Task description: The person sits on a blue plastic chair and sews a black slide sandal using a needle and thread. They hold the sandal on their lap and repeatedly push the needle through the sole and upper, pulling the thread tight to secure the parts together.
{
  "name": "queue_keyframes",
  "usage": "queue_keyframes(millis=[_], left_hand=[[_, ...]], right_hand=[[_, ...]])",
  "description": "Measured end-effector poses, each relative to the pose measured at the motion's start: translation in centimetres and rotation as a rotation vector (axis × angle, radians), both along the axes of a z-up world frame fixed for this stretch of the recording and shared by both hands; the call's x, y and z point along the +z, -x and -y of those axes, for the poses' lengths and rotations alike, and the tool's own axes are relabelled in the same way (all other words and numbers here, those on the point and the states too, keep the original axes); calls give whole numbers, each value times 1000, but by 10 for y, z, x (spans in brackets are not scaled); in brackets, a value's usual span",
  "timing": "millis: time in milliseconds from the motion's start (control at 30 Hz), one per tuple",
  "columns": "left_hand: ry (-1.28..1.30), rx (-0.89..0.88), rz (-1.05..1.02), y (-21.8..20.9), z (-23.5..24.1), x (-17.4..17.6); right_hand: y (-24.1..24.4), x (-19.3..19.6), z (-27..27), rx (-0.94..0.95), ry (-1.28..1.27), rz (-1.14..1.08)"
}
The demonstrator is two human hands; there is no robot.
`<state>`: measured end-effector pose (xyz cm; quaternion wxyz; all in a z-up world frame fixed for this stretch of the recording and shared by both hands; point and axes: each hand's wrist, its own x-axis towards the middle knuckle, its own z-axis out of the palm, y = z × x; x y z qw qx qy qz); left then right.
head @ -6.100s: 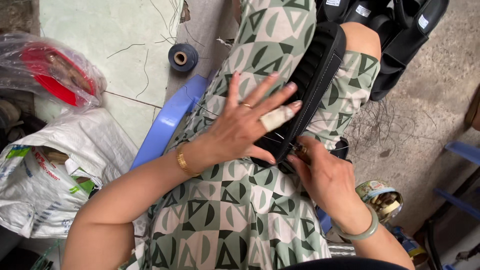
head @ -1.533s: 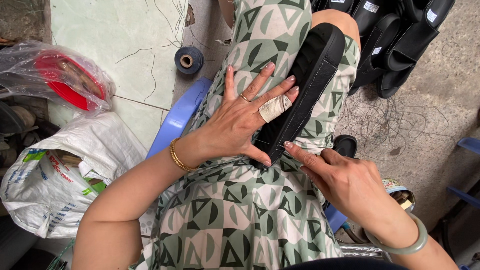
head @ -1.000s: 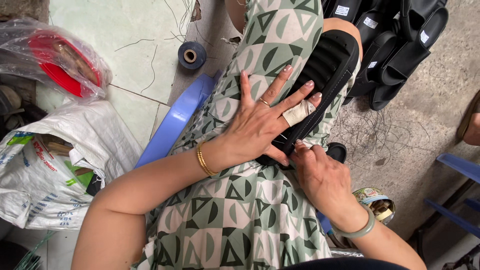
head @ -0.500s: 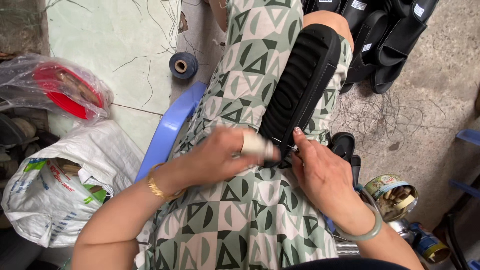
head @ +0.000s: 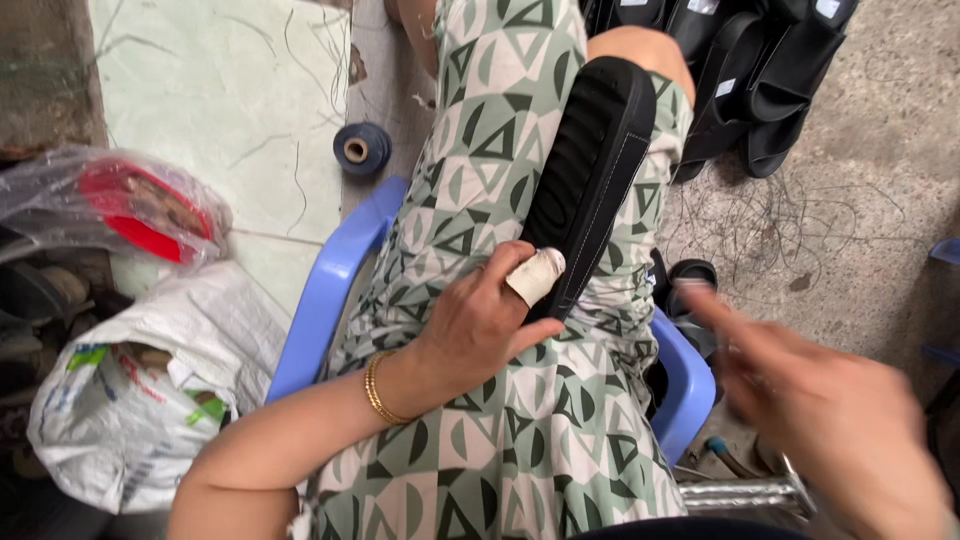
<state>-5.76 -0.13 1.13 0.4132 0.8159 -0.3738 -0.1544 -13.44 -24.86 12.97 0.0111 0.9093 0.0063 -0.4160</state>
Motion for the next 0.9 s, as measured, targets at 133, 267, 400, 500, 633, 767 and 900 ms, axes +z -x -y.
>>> queue_keyframes(millis=[133, 267, 400, 500, 633, 767, 900], left_hand=[[-13, -37, 140, 4, -11, -3], [216, -202, 167, -2, -32, 12], [121, -192, 152, -2, -45, 0], [41, -83, 221, -14, -46, -2], [99, -23, 276, -38, -41, 0], [79, 134, 317, -61, -83, -46], [339, 365, -672, -103, -66, 3]], right_hand=[[22, -10, 8, -36, -140, -41], [5, -21, -6, -652, -917, 189], [-12, -58, -22, -1012, -923, 118], [-6, -76, -30, -796, -1005, 172], [-3, -87, -42, -138, -583, 752], [53, -96, 91, -321, -73, 1036], [41, -76, 112, -669, -185, 840]])
